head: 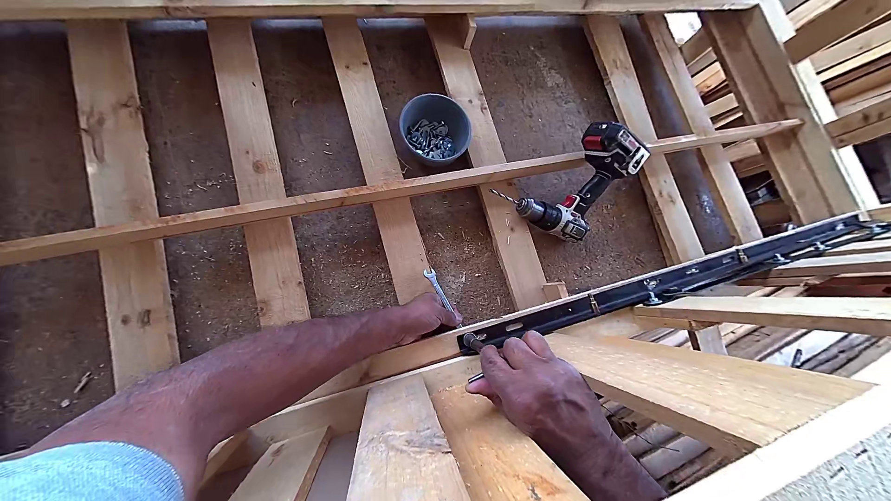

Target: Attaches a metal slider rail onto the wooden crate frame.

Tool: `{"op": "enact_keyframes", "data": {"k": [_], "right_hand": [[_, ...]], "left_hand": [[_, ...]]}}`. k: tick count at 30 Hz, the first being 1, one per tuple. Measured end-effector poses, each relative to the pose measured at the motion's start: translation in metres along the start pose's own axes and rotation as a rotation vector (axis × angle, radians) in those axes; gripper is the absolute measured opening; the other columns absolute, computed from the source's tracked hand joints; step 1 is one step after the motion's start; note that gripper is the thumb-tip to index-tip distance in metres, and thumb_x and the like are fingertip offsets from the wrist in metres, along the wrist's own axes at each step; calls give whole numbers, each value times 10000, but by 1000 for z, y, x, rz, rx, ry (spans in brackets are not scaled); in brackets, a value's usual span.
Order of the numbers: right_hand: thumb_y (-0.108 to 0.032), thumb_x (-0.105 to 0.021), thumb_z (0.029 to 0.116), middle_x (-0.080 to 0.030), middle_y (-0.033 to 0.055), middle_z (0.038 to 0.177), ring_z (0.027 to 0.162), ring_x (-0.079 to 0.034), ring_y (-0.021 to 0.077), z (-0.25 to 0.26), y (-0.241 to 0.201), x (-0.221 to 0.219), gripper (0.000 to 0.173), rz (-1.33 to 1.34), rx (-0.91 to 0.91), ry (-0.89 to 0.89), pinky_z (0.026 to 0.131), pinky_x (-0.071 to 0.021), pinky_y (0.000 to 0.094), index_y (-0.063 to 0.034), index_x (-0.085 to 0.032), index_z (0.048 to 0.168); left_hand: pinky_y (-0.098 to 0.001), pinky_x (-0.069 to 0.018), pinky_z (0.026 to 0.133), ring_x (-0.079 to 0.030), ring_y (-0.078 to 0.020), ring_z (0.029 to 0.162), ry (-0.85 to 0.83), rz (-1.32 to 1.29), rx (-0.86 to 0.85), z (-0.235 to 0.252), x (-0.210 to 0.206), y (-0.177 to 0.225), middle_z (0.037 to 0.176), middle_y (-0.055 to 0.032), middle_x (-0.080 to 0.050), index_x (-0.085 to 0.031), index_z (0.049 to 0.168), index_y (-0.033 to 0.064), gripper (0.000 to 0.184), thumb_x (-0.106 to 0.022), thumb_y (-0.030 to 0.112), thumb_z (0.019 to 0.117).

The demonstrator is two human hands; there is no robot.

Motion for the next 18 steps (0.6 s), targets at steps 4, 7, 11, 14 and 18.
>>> {"op": "enact_keyframes", "data": {"k": [4, 7, 11, 14, 18], "right_hand": [[-528, -470, 1054, -550, 45, 740, 707, -596, 248, 0, 4, 1, 488, 52, -24, -9, 500, -474, 319, -119, -735, 1017], [-502, -517, 1039, -598, 76, 833, 833, -636, 283, -1, 9, 9, 386, 290, -107, -208, 599, -560, 367, -182, -732, 1016], [-417, -539, 1047, -589, 64, 807, 807, -636, 258, 1, 5, 17, 310, 213, -63, -141, 618, -562, 348, -173, -702, 949], [-358, -531, 1066, -555, 57, 776, 731, -601, 232, 0, 6, 31, 273, 190, -80, 23, 586, -526, 319, -150, -697, 1001], [-271, -620, 992, -597, 104, 721, 617, -642, 272, -21, 2, 47, 183, 194, -244, -13, 503, -550, 372, -125, -730, 982]], "left_hand": [[-303, -555, 728, -651, -124, 739, -9, 49, -39, -2, 1, 3, 833, -62, -672, -653, 1028, 32, 115, -621, 142, 1018], [-303, -549, 710, -649, -131, 728, -7, 52, -20, -2, -1, 3, 819, -68, -667, -641, 1024, 31, 120, -610, 146, 1027], [-328, -569, 745, -677, -157, 765, -4, 29, -32, 2, 0, 1, 855, -93, -693, -655, 1024, 22, 128, -624, 146, 1019], [-315, -563, 730, -671, -149, 747, -8, 25, -39, 1, 0, 2, 835, -87, -690, -657, 1005, 23, 118, -624, 136, 1018], [-319, -563, 721, -667, -153, 742, 6, 49, -26, -1, 0, 2, 833, -90, -682, -644, 1034, 22, 126, -610, 143, 1027]]}}
Point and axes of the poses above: each hand's wrist, its own z-axis towards the middle knuckle, its own x-axis out of the back of the hand, y = z × x, the point moved 5 cm from there along z, towards the middle knuckle
